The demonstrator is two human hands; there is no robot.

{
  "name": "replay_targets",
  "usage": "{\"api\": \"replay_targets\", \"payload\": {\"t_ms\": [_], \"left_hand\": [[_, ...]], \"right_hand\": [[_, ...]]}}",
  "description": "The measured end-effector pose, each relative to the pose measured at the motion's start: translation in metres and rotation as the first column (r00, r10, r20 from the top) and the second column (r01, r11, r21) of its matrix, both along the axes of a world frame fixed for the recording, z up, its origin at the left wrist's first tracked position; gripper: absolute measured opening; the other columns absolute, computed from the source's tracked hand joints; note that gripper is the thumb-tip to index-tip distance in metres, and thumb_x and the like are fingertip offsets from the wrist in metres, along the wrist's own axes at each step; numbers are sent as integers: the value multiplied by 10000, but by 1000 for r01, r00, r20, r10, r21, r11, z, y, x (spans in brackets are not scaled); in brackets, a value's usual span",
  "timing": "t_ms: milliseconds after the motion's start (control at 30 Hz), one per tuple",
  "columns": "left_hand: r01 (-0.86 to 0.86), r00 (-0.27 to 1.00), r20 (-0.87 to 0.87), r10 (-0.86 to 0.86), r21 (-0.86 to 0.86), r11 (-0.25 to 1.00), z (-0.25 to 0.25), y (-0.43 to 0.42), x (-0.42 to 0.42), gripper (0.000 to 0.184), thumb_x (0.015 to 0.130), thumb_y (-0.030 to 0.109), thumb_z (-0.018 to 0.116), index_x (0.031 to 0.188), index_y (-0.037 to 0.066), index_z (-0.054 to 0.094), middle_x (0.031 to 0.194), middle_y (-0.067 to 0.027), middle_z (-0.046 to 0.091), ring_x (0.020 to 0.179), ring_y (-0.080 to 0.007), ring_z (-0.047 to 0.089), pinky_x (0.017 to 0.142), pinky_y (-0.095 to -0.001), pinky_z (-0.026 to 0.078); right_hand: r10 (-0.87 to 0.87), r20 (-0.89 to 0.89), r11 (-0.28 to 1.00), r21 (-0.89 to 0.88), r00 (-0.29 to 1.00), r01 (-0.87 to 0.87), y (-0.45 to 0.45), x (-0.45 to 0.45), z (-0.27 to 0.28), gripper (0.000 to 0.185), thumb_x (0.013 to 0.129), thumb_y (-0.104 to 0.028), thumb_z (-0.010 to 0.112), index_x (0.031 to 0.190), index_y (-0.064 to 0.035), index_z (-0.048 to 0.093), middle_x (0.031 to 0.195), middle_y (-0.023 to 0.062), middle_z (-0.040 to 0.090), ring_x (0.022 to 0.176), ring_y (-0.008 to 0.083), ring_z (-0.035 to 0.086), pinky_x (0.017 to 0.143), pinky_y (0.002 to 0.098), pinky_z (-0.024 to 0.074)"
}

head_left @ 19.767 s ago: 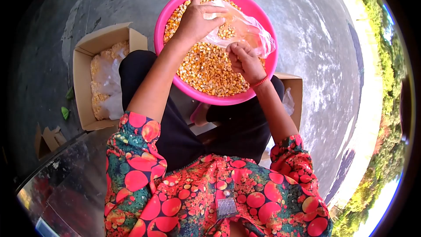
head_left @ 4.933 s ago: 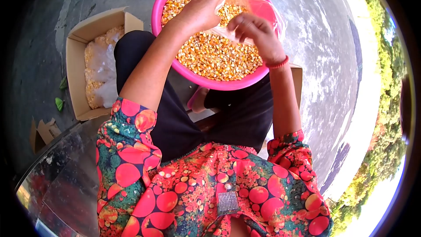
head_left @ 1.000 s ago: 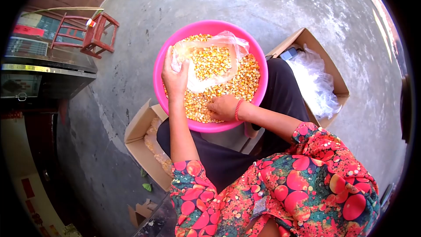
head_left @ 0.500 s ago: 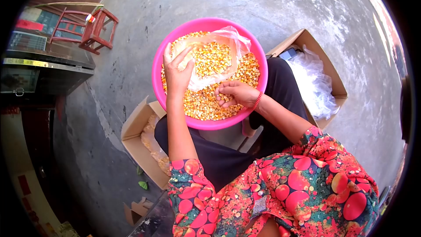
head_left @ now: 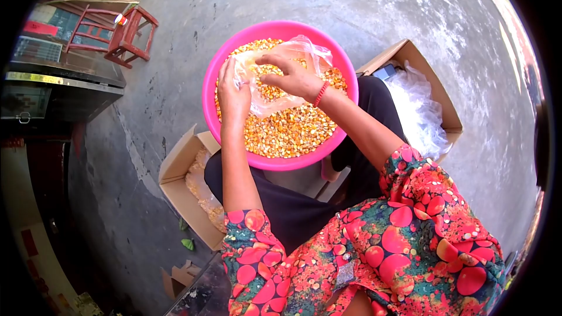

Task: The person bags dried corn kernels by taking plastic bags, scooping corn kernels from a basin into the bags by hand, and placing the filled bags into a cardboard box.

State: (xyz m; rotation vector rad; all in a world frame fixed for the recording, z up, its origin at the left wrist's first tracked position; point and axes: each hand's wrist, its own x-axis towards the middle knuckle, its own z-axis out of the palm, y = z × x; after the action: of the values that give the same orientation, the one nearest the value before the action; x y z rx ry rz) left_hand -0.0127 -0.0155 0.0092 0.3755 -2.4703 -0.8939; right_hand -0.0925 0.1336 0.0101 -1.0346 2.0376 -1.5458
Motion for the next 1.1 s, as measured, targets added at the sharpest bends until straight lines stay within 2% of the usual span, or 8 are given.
{"api": "replay_targets", "payload": {"t_ms": [67,133,300,533,700,800,867,1100], "left_hand": [[18,1000,-6,-18,58,998,-3,-3,1,581,705,-107,499,1279,-33,441,1292,-219,461,1197,-361,449,1009,-389,366],[25,1000,-19,-24,54,998,-5,-7,1,574,706,-100,505,1273,-35,447,1286,-220,467,1192,-362,453,1004,-392,371],[27,999,-29,-24,108,994,-10,-10,0,547,714,-45,523,1258,-44,462,1281,-221,472,1187,-360,460,995,-393,381],[-14,996,83,22,-93,996,-10,4,5,630,711,-16,541,1322,-33,386,1303,-227,453,1211,-346,446,1015,-378,371],[22,998,64,-25,50,998,-16,-8,4,654,708,-104,483,1345,-2,373,1308,-237,446,1224,-348,436,1019,-377,367],[11,998,68,-18,110,994,-13,-8,6,672,700,-145,440,1350,12,375,1303,-240,449,1216,-353,442,1020,-383,363],[17,998,60,-24,113,993,-10,-5,5,651,704,-124,457,1339,2,386,1301,-239,453,1215,-352,443,1012,-380,372],[10,998,64,-13,44,999,-10,1,5,686,689,-15,574,1341,-19,362,1313,-240,437,1220,-357,436,1023,-374,360]], "right_hand": [[46,0,997,-59,999,-46,9,3,-3,302,894,-240,540,1129,-54,580,1130,55,585,1065,131,532,867,296,442],[354,458,891,100,815,-444,29,11,23,238,890,-207,543,1050,-49,618,1011,44,639,907,148,596,770,292,477],[406,-235,860,425,883,-283,49,39,-45,207,804,-203,540,934,-78,641,885,141,648,826,315,628,733,423,498],[480,-188,715,649,857,-259,40,79,-47,230,816,-245,536,951,-73,610,945,175,586,842,334,617,739,434,498],[428,-158,826,469,890,-313,42,70,-71,213,822,-219,546,940,-55,613,854,162,616,725,301,632,683,418,505],[227,305,895,309,925,-322,49,62,-58,175,864,-180,535,954,-47,605,799,121,624,661,219,635,598,345,530],[151,802,976,-30,578,-214,51,56,-58,170,910,-176,509,957,-33,590,779,76,608,654,140,623,558,265,541],[212,927,977,-204,311,-56,61,54,-50,200,951,-179,449,959,-24,575,796,35,571,732,119,611,680,252,550]]}}
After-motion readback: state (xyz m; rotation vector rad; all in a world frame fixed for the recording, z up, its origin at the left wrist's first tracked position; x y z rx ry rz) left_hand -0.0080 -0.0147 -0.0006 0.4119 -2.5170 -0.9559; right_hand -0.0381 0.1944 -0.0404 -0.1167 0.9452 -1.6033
